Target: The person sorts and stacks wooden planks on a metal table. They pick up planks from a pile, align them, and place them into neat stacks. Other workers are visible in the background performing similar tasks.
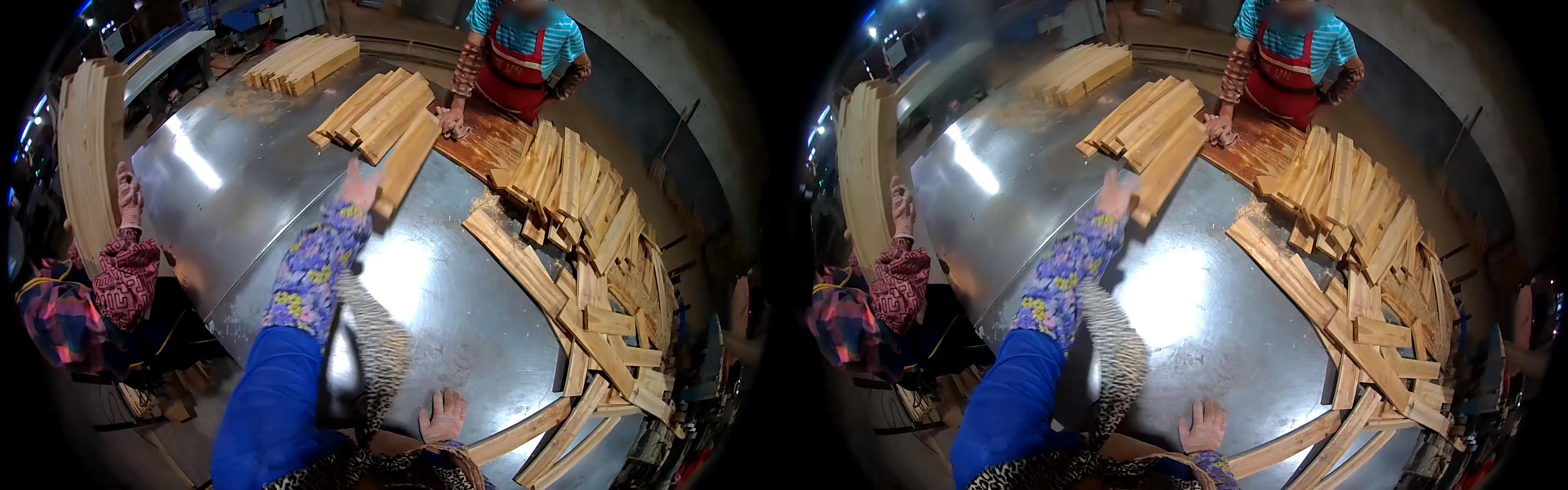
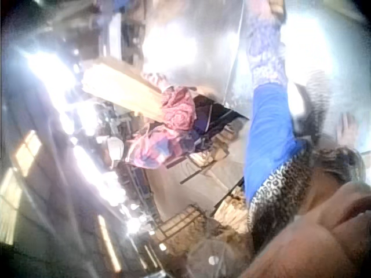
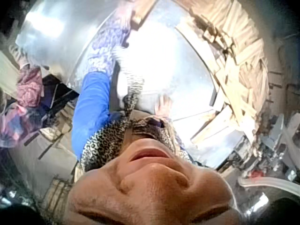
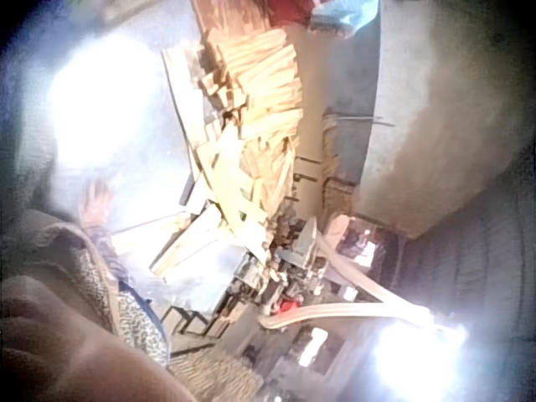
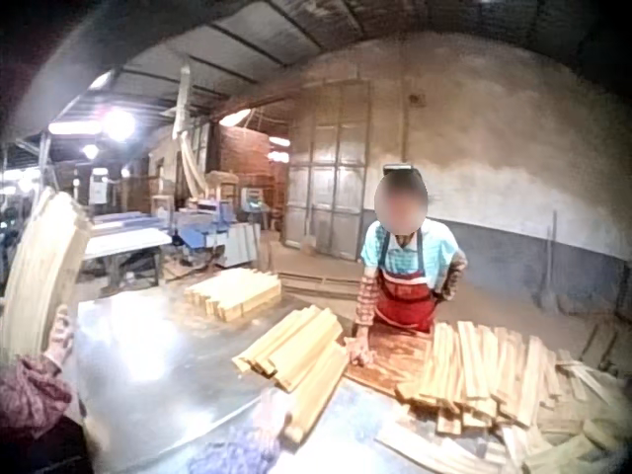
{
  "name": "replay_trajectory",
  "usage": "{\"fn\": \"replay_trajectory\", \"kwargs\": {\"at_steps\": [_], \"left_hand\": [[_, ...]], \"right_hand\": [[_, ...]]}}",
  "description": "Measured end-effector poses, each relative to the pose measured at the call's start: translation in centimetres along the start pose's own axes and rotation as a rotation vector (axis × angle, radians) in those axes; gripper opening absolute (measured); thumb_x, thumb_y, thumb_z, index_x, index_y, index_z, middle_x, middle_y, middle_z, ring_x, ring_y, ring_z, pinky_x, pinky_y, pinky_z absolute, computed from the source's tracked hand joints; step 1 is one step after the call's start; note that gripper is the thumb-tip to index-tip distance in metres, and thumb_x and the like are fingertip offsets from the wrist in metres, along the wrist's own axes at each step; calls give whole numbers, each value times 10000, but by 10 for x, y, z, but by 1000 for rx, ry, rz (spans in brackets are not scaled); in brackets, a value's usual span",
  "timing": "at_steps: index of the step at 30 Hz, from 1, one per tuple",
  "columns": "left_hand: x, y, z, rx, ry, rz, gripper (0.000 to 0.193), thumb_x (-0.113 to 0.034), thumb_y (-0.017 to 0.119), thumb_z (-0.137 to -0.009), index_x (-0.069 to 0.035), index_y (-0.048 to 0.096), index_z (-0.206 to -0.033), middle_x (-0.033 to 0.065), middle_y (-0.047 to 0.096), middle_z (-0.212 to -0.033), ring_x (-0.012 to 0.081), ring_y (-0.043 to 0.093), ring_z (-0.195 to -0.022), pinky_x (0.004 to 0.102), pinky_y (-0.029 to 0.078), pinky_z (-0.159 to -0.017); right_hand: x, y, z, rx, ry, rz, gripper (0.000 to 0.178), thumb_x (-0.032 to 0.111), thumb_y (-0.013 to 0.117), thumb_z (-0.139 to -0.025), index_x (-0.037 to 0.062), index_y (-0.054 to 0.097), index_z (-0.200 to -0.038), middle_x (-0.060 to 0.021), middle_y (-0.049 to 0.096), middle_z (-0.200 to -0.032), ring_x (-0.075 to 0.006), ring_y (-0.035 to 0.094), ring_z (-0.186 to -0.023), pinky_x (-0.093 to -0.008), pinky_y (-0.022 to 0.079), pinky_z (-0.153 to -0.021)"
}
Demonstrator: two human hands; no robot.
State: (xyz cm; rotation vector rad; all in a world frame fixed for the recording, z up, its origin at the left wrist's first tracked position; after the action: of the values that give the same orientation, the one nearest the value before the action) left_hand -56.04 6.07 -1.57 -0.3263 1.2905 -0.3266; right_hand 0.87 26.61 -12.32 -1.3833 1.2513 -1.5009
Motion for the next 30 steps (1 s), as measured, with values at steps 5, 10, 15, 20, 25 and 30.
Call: {"fn": "replay_trajectory", "kwargs": {"at_steps": [5,10,15,20,25,30], "left_hand": [[-1,64,31,-101,332,-261,817,-486,714,-1054,-16,465,-1674,263,543,-1684,448,590,-1486,510,469,-1249],[107,118,220,276,533,-433,681,-364,762,-1005,-11,598,-1563,219,688,-1489,392,650,-1393,500,496,-1207],[151,103,312,380,813,-683,645,-366,825,-908,-8,653,-1416,239,649,-1442,467,602,-1341,625,455,-1180],[147,91,331,238,941,-698,645,-333,848,-828,10,662,-1341,208,650,-1317,449,619,-1222,630,469,-1110],[150,84,338,215,918,-649,649,-325,845,-823,-23,669,-1370,217,639,-1401,446,599,-1331,647,431,-1210],[164,87,329,244,857,-716,656,-350,835,-833,-38,675,-1387,212,634,-1417,438,582,-1360,651,414,-1223]], "right_hand": [[-12,4,-3,14,-32,-52,713,487,789,-902,90,639,-1474,-221,610,-1528,-481,520,-1455,-664,388,-1222],[-94,-64,-127,-8,160,-198,702,323,826,-794,74,644,-1424,-303,645,-1342,-507,608,-1247,-591,514,-1069],[-277,-137,-236,-73,227,363,1088,445,920,-771,144,442,-1701,-310,496,-1655,-489,408,-1585,-604,351,-1305],[-337,-132,-279,314,342,451,1263,481,944,-782,189,246,-1793,-249,463,-1717,-453,392,-1614,-575,337,-1331],[-296,-100,-335,303,323,416,1251,454,932,-800,175,225,-1794,-247,568,-1579,-420,585,-1412,-518,523,-1171],[-208,-83,-339,418,303,89,1188,410,900,-837,64,267,-1781,-300,607,-1558,-429,623,-1398,-491,506,-1198]]}}
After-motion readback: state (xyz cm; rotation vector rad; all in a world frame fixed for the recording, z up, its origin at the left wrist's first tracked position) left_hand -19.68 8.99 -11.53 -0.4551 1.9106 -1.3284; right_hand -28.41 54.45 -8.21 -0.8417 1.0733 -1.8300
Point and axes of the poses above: each hand's wrist, its own z-axis away from the middle knuckle, its own y-axis out of the palm, x = y × z, the point moved 8 cm from there along -z, towards the middle knuckle
